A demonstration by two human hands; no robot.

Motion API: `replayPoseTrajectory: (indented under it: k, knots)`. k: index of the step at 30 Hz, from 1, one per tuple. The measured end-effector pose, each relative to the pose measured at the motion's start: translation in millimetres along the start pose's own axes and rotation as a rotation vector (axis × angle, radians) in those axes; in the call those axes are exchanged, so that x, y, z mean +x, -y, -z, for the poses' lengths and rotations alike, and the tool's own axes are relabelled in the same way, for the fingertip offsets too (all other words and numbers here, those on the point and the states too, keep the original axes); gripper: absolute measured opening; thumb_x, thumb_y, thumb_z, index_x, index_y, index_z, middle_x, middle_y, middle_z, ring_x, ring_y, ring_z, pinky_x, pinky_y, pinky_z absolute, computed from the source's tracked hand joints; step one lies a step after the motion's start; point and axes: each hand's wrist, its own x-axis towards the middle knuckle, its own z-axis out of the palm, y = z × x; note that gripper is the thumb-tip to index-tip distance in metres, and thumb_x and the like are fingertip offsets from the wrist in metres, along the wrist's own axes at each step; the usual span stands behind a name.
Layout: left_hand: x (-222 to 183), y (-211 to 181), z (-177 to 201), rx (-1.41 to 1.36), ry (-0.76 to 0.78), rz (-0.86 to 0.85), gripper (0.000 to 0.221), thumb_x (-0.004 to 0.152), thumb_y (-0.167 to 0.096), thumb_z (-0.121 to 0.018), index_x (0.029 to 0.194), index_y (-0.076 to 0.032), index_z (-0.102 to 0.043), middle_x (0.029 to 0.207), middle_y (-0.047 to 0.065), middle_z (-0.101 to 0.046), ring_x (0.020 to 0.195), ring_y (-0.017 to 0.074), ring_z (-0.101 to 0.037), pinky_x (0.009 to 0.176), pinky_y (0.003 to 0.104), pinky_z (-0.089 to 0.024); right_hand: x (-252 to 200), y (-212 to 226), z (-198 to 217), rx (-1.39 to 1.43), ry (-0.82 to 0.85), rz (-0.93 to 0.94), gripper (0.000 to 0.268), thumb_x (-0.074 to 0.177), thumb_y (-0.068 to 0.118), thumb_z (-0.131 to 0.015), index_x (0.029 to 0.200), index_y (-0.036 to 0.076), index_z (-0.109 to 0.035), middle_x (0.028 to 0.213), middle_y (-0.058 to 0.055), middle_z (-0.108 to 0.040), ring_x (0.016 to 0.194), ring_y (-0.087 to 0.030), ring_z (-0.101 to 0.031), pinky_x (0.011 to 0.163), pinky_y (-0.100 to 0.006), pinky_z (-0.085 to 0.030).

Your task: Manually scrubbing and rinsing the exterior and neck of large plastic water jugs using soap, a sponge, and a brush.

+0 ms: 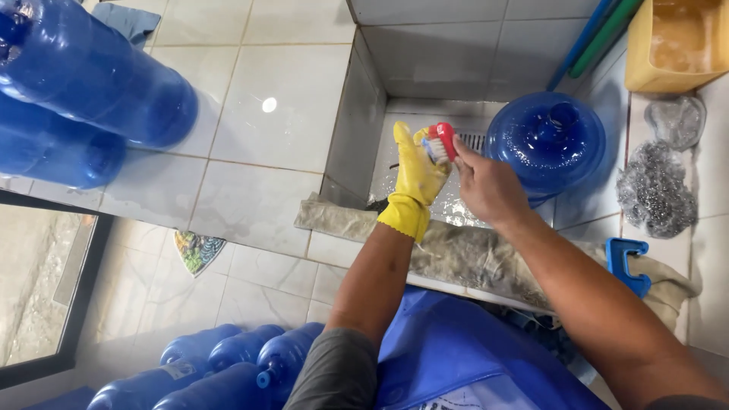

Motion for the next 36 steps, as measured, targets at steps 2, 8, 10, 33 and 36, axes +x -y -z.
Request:
replayPoseTrajectory:
  k: [2,8,10,33,36]
  knots:
    - [2,-14,0,0.007,-0.036,-0.006,0.096,0.09,-0.091,-0.04,0.122,-0.005,-0.066,0.081,0.004,-0.06,0.059,0.0124,-0.059,0.051,0.022,-0.053,6,12,0,-0.011,-0.008,-0.025,0.042,0.104,0.015,-0.05,0.144,0.015,-0.063,0.123,-0.019,-0.071,0.111,-0.042,-0.066,0.094,-0.055,-0.055]
    - [33,-12,7,0.291,0.0,-0.016,0.058,0.101,-0.064,-0.056,0.111,-0.01,-0.076,0.063,-0.006,-0.06,0.044,0.0054,-0.049,0.04,0.016,-0.048,9,48,-14,-0.058,-0.023,-0.16,0.046,0.106,0.012,-0.047,0.152,0.013,-0.055,0.123,-0.026,-0.069,0.113,-0.047,-0.065,0.097,-0.058,-0.054]
    - [44,-13,9,0.254,0.04,0.009,0.057,0.103,-0.062,-0.054,0.112,-0.009,-0.075,0.073,-0.001,-0.063,0.051,0.0101,-0.055,0.043,0.02,-0.052,3,57,-33,-0.089,0.002,-0.206,0.046,0.105,0.017,-0.047,0.15,0.016,-0.057,0.125,-0.022,-0.07,0.113,-0.044,-0.066,0.099,-0.056,-0.054]
    - [64,-14,11,-0.297,0.121,0.565,0.034,0.099,-0.028,-0.073,0.114,0.003,-0.071,0.101,0.023,-0.075,0.083,0.0325,-0.076,0.072,0.036,-0.069,64,12,-77,-0.318,-0.231,-0.46,0.047,0.108,0.036,-0.04,0.153,0.03,-0.054,0.121,-0.02,-0.072,0.112,-0.04,-0.068,0.101,-0.053,-0.053]
    - [134,4,45,-0.224,0.278,0.564,0.046,0.1,-0.041,-0.069,0.124,-0.002,-0.071,0.115,0.022,-0.073,0.098,0.0348,-0.076,0.085,0.055,-0.065,40,23,-61,-0.237,-0.232,-0.404,0.044,0.105,0.024,-0.044,0.144,0.016,-0.062,0.116,-0.03,-0.071,0.111,-0.046,-0.067,0.1,-0.058,-0.053]
